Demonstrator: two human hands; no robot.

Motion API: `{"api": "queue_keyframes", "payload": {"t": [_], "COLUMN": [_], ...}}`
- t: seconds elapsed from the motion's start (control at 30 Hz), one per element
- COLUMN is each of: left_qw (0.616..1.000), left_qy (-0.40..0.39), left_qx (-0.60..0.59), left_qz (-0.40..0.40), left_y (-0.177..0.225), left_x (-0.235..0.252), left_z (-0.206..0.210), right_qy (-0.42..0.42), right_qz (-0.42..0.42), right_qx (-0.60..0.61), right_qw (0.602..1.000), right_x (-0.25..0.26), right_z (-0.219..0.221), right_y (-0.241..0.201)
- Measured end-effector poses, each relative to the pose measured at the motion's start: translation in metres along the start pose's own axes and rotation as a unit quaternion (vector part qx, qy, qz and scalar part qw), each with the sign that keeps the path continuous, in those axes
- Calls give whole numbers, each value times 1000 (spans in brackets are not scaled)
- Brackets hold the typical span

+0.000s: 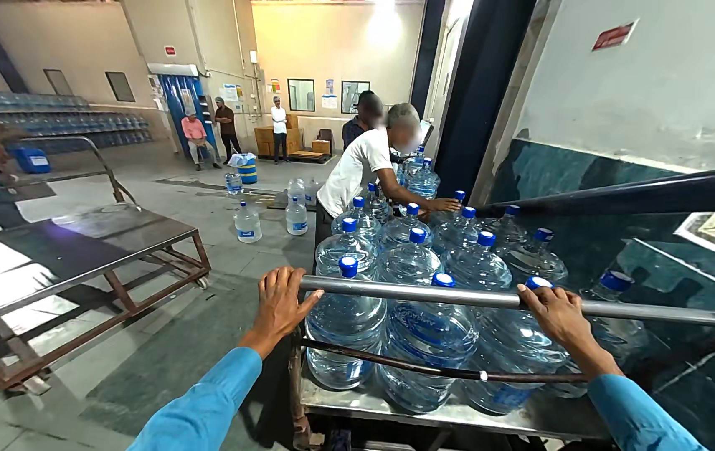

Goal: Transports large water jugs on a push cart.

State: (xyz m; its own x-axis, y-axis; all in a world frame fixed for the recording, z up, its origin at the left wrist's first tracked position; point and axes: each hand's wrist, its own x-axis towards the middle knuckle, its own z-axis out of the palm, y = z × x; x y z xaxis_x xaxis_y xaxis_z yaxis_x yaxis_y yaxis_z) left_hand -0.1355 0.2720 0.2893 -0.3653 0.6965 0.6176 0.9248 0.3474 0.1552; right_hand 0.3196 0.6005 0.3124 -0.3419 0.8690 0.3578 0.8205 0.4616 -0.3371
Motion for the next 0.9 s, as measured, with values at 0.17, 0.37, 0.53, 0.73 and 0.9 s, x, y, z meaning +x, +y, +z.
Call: {"api": "queue_keyframes", "payload": {"t": [0.17,0.37,0.53,0.73,0.9], "left_qw": [1000,1000,1000,1000,1000], "left_qy": [5,8,3,6,2], "left_qx": [1,3,-1,10,6], "left_qz": [1,2,-4,0,-1], "left_y": [0,-1,0,-2,-2], "left_x": [0,0,1,0,0], "left_z": [0,2,0,2,2], "right_qy": [0,0,4,9,2], "right_qz": [8,9,10,8,12], "right_qx": [0,2,4,1,10], "right_qw": [1000,1000,1000,1000,1000], "right_x": [0,-1,0,1,-1], "right_z": [0,0,1,3,1], "right_y": [-2,-2,-1,0,-2]}}
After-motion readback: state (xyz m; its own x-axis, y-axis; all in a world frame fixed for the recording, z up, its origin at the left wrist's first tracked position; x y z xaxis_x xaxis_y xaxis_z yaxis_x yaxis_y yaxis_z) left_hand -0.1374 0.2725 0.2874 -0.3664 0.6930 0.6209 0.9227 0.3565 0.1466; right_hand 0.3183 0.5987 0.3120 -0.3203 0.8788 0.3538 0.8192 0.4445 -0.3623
